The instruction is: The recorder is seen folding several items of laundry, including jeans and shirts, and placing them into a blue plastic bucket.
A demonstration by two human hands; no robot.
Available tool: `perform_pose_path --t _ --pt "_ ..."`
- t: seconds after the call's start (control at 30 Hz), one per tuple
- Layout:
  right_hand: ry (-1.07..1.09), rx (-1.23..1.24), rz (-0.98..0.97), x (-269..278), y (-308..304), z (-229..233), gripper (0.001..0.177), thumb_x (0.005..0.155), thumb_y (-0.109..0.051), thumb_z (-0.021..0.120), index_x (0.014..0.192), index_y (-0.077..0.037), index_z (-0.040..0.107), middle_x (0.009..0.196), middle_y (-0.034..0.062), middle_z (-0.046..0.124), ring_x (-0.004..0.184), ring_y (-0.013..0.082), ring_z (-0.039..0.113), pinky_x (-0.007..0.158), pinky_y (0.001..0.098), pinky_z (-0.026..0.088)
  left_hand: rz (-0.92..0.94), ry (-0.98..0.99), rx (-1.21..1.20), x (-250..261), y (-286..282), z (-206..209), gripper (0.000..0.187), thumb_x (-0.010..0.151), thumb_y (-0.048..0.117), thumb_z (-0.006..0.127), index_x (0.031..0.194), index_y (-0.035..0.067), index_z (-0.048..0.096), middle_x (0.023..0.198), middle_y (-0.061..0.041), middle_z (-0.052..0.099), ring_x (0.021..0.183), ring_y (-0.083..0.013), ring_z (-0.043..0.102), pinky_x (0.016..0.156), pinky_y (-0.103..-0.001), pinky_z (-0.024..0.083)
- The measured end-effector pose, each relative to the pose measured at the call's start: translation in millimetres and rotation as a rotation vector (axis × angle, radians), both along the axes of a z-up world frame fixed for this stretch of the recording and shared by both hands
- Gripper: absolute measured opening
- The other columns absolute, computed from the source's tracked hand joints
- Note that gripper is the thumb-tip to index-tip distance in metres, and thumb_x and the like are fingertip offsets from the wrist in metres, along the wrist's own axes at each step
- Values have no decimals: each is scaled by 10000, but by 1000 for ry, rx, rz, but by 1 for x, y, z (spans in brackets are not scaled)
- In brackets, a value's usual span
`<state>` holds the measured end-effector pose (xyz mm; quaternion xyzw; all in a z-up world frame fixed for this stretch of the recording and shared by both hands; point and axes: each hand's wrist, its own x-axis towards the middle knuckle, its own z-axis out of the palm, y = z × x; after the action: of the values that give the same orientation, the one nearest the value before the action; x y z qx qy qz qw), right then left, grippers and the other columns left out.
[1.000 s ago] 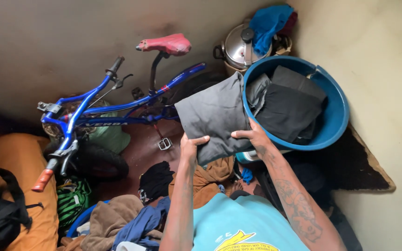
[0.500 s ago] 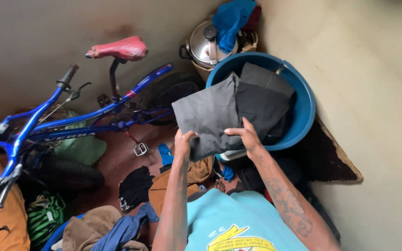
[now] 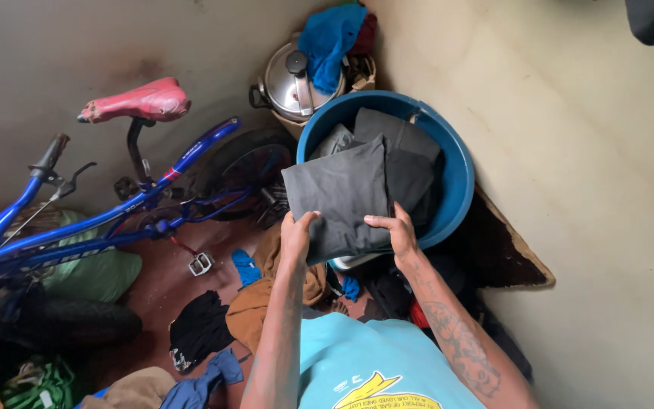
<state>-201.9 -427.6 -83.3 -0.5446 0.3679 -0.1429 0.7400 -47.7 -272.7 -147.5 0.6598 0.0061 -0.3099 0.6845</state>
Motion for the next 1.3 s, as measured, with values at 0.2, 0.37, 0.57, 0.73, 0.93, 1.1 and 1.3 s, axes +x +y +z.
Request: perform_pose_path --t 0.2,0.37,0.57,0.73,0.93,1.1,1.3 --pt "-6 -40 -37 13 1 -2 646 727 -158 738 1345 -25 604 1243 119 706 1159 234 638 1058 347 436 -70 4 -93 4 8 26 534 768 155 725 1268 1 619 1141 -114 720 1009 -201 678 903 -319 520" --pt "-48 -81 -48 36 7 -8 669 740 -161 760 1372 -30 585 1283 107 691 1198 225 625 1079 337 419 -121 -103 -157 32 15 10 567 763 5 735 1311 7 588 1192 -122 700 1059 -206 673 947 -327 517" --pt "-50 -58 -69 69 37 -19 678 758 -147 778 1390 -30 563 1298 99 679 1210 220 616 1077 335 416 35 -168 -164 58 36 13 613 748 -80 717 1343 15 601 1228 -107 705 1088 -206 673 970 -315 509" --pt "-59 -45 -111 96 67 -25 670 769 -110 777 1397 -34 553 1315 100 673 1227 221 612 1085 338 418 13 -216 -266 91 57 3 627 759 -137 690 1362 11 597 1253 -96 698 1122 -199 668 999 -321 506" --pt "-75 -57 -172 114 96 -23 694 767 -92 773 1417 -41 536 1340 106 662 1248 232 604 1094 341 411 -33 -197 -318 114 77 22 633 757 -160 662 1366 6 604 1260 -92 696 1126 -196 671 1001 -322 509" --pt "-97 -55 -219 106 118 -29 705 769 -88 769 1429 -28 530 1358 116 656 1266 236 596 1104 346 405 -93 -166 -256 113 91 26 609 775 -148 675 1361 8 613 1234 -98 712 1089 -189 671 972 -321 512" --pt "-45 -24 -283 93 123 -25 722 758 -75 768 1434 -29 520 1356 114 648 1263 237 589 1101 354 403 -138 -162 -218 103 89 15 588 778 -138 689 1343 12 622 1227 -89 706 1087 -176 661 978 -307 502"
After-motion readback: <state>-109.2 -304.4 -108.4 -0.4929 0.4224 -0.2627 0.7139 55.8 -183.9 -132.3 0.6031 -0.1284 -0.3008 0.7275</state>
